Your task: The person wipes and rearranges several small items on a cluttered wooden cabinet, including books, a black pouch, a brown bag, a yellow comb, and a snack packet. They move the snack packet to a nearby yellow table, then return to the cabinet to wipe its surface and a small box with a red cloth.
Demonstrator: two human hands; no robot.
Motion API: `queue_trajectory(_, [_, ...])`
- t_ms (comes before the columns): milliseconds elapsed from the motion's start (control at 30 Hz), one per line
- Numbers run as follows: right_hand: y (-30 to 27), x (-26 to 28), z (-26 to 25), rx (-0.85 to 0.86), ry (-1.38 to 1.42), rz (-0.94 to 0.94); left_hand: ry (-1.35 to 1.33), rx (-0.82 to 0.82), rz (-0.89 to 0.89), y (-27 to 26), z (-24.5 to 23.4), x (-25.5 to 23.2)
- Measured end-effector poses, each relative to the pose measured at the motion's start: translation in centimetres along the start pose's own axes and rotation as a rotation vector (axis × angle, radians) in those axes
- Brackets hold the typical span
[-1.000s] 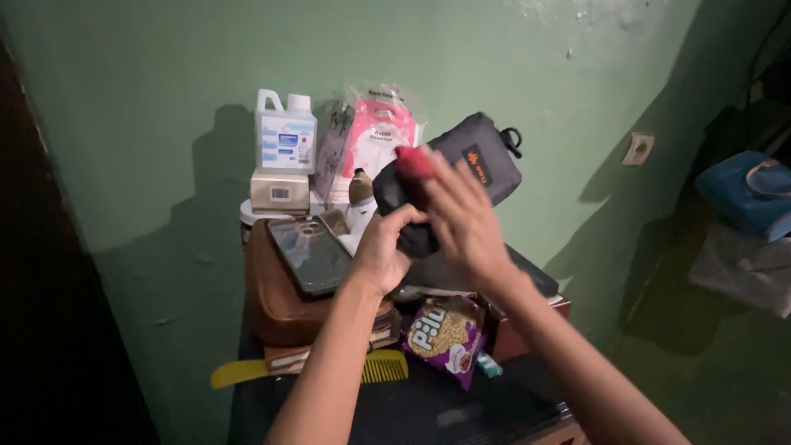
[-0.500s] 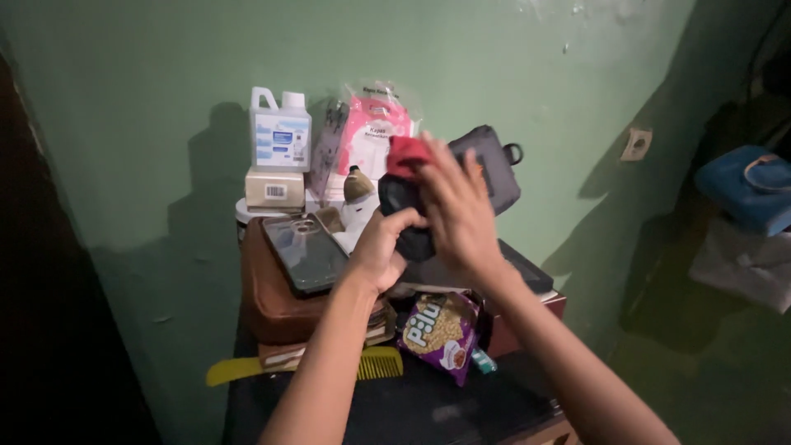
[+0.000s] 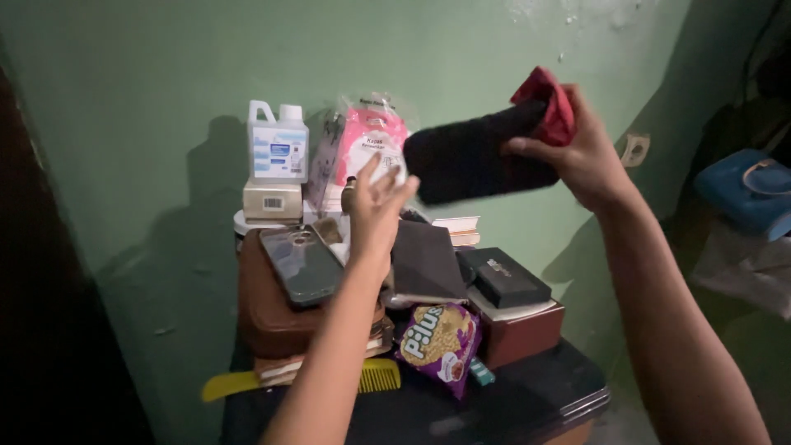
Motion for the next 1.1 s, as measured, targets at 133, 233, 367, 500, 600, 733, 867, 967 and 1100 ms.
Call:
queue_trajectory(133, [0.2, -4.9, 0.4, -0.052, -0.348, -0.059, 0.242, -0.281, 0.146, 3.0, -1.7, 3.5])
queue_trajectory(233, [-0.6, -8.3, 3.4, 0.009, -0.711, -0.31, 0.509, -0.399, 0.349, 3.5, -1.3, 4.4])
queue_trajectory(367, [-1.0, -10.2, 7.6, 0.194, -0.643, -0.495, 0.849, -0.495, 0.24, 3.0, -0.2, 4.1])
queue_trajectory(500, [-0.4, -13.4, 9.2, 0.325, -0.445, -0.316, 1.042, -0.506, 0.161, 4.0, -0.4, 5.6])
queue_trajectory(600, [0.4, -17.7, 9.3, 0.364, -0.404, -0.107, 1.075, -0.504, 0.155, 3.9, 0.2, 5.2])
queue_trajectory(733, [0.9, -22.4, 10.7, 0.505, -0.229, -0.111, 1.084, -0.491, 0.12, 4.3, 0.1, 5.1])
queue_trajectory(867, [1.2, -22.6, 10.0, 0.471, 0.146, 0.085, 1.094, -0.462, 0.123, 3.7, -0.2, 5.5])
queue_trajectory(967, [2.6, -19.8, 6.6, 0.327, 0.181, 0.024, 1.143, -0.455, 0.179, 3.0, 0.5, 5.4])
queue_trajectory(1100, [0.6, -10.5, 2.2, 0.246, -0.424, -0.041, 1.196, -0.428, 0.247, 0.6, 2.4, 4.4])
Point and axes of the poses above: each hand's wrist, its own y-axis towards the middle knuckle, its own z-axis out of the palm, x = y × z, the point moved 8 cm from there along y, towards the middle knuckle, and after that the axes turned 11 degrees about -z, right-handed, at the moved point
